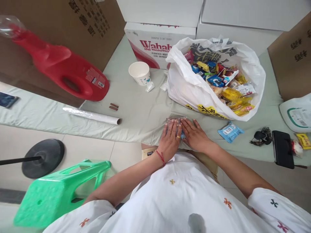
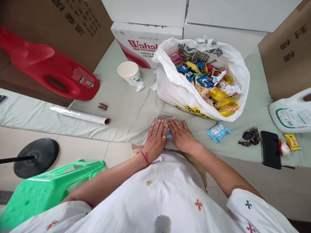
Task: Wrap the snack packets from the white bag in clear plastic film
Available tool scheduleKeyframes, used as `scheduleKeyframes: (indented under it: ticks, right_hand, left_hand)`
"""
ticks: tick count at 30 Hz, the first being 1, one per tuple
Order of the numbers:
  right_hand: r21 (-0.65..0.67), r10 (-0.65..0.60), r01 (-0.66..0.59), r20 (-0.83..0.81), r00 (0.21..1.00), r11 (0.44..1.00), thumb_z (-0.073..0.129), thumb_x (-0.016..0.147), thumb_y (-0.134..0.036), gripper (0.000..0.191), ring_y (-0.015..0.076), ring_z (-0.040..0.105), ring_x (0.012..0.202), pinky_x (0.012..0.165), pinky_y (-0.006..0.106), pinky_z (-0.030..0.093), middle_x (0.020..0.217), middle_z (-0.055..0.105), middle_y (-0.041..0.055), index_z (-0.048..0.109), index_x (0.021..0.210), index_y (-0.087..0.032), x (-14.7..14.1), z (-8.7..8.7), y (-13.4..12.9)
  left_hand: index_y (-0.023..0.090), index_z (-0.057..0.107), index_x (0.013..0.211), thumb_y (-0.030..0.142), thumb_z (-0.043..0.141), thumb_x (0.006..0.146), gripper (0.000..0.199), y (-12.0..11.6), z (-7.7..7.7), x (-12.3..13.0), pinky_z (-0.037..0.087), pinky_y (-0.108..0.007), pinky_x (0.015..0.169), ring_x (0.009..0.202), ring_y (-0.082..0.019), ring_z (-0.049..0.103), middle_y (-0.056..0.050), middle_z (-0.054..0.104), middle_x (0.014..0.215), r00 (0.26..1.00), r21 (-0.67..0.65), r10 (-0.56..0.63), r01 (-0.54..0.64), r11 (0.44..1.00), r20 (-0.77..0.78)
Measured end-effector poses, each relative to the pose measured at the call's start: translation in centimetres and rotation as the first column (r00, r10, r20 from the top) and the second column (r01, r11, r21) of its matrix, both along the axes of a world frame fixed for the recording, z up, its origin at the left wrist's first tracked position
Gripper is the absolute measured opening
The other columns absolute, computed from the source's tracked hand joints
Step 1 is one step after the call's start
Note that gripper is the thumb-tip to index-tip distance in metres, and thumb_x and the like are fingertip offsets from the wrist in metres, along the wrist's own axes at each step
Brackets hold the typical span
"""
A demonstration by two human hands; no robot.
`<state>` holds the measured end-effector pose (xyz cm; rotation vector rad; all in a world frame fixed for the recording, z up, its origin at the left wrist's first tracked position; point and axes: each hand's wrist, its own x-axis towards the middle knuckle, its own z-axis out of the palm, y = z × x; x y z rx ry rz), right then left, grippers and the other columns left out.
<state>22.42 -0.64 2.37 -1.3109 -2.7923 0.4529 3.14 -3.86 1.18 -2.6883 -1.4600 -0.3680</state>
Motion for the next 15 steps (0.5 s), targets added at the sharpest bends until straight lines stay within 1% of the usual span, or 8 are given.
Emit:
scheduleKeyframes:
  ticks: [3, 5, 6, 8, 10, 12, 14, 15]
  right_hand:
    - [-0.054, -0.047, 0.044, -0.044, 0.998, 0.998, 0.051, 0.098, -0.021, 0.074, 0.0379, 0.015, 0.164, 0.13, 0.071, 0.013, 0.175, 0.022, 0.0218, 0.031, 0.167, -0.007, -0.6, -0.3, -0.2]
    - [-0.129, -0.053, 0.035, -0.135, 0.989, 0.991, 0.058, 0.092, -0.018, 0.083, 0.0382, 0.008, 0.165, 0.131, 0.067, 0.016, 0.175, 0.016, 0.0244, 0.026, 0.167, -0.004, -0.3, -0.6, 0.2]
    - [-0.172, -0.047, 0.012, -0.202, 0.978, 0.985, 0.06, 0.089, -0.018, 0.088, 0.0372, 0.005, 0.166, 0.132, 0.064, 0.017, 0.176, 0.014, 0.0242, 0.023, 0.168, -0.004, 0.1, -0.6, 0.5]
    - [-0.244, -0.035, -0.056, -0.353, 0.935, 0.968, 0.065, 0.088, -0.02, 0.096, 0.0329, 0.004, 0.166, 0.134, 0.059, 0.017, 0.178, 0.011, 0.0195, 0.017, 0.171, -0.012, 1.6, -0.2, 1.3]
    - [-0.291, -0.058, -0.094, -0.474, 0.879, 0.952, 0.069, 0.09, -0.027, 0.1, 0.0285, 0.006, 0.167, 0.135, 0.055, 0.014, 0.179, 0.011, 0.0121, 0.012, 0.173, -0.024, 3.4, 0.7, 2.0]
    - [-0.351, -0.133, -0.079, -0.541, 0.83, 0.933, 0.079, 0.087, -0.038, 0.109, 0.0285, 0.01, 0.166, 0.135, 0.053, 0.013, 0.179, 0.011, 0.0092, 0.011, 0.173, -0.03, 4.8, 1.8, 2.5]
    - [-0.437, -0.234, -0.073, -0.607, 0.76, 0.896, 0.088, 0.079, -0.051, 0.121, 0.0309, 0.015, 0.165, 0.135, 0.053, 0.014, 0.179, 0.015, 0.0101, 0.014, 0.172, -0.031, 5.0, 2.5, 2.7]
    - [-0.486, -0.295, -0.089, -0.655, 0.696, 0.869, 0.088, 0.076, -0.058, 0.123, 0.0317, 0.019, 0.164, 0.134, 0.052, 0.018, 0.178, 0.017, 0.0109, 0.016, 0.172, -0.03, 4.5, 2.6, 2.6]
  left_hand:
    - [-0.002, 0.042, 0.156, 0.014, 0.04, 0.104, 0.055, -0.4, -0.4, 1.2, 0.038, -0.061, 0.126, 0.158, -0.04, 0.034, -0.031, 0.042, 0.163, 1.0, 0.013, 0.019, -0.019, 1.0, 0.002]
    - [-0.003, 0.044, 0.155, 0.015, 0.039, 0.105, 0.053, 0.0, -1.0, 1.4, 0.038, -0.061, 0.126, 0.156, -0.041, 0.037, -0.033, 0.045, 0.16, 1.0, -0.026, 0.009, -0.008, 1.0, 0.008]
    - [-0.001, 0.045, 0.155, 0.014, 0.038, 0.105, 0.053, 0.5, -1.2, 1.1, 0.038, -0.062, 0.125, 0.156, -0.04, 0.038, -0.033, 0.047, 0.159, 1.0, -0.054, -0.002, 0.003, 0.999, 0.018]
    - [0.003, 0.048, 0.154, 0.014, 0.037, 0.105, 0.051, 1.5, -1.1, -0.1, 0.039, -0.062, 0.124, 0.156, -0.038, 0.04, -0.031, 0.05, 0.158, 0.997, -0.112, -0.033, 0.04, 0.993, 0.069]
    - [0.008, 0.052, 0.151, 0.016, 0.035, 0.106, 0.049, 2.5, -0.2, -1.7, 0.041, -0.06, 0.123, 0.155, -0.034, 0.044, -0.027, 0.055, 0.155, 0.98, -0.148, -0.043, 0.073, 0.986, 0.194]
    - [0.012, 0.056, 0.148, 0.022, 0.035, 0.108, 0.046, 3.1, 1.5, -3.1, 0.045, -0.053, 0.121, 0.15, -0.031, 0.05, -0.023, 0.059, 0.152, 0.92, -0.183, -0.03, 0.11, 0.977, 0.39]
    - [0.016, 0.059, 0.143, 0.031, 0.037, 0.11, 0.043, 3.2, 3.4, -3.9, 0.051, -0.045, 0.115, 0.137, -0.027, 0.06, -0.019, 0.064, 0.145, 0.801, -0.263, 0.032, 0.158, 0.952, 0.597]
    - [0.017, 0.06, 0.141, 0.036, 0.039, 0.11, 0.042, 3.1, 4.2, -4.0, 0.053, -0.042, 0.11, 0.129, -0.026, 0.064, -0.017, 0.067, 0.14, 0.726, -0.325, 0.096, 0.183, 0.928, 0.681]
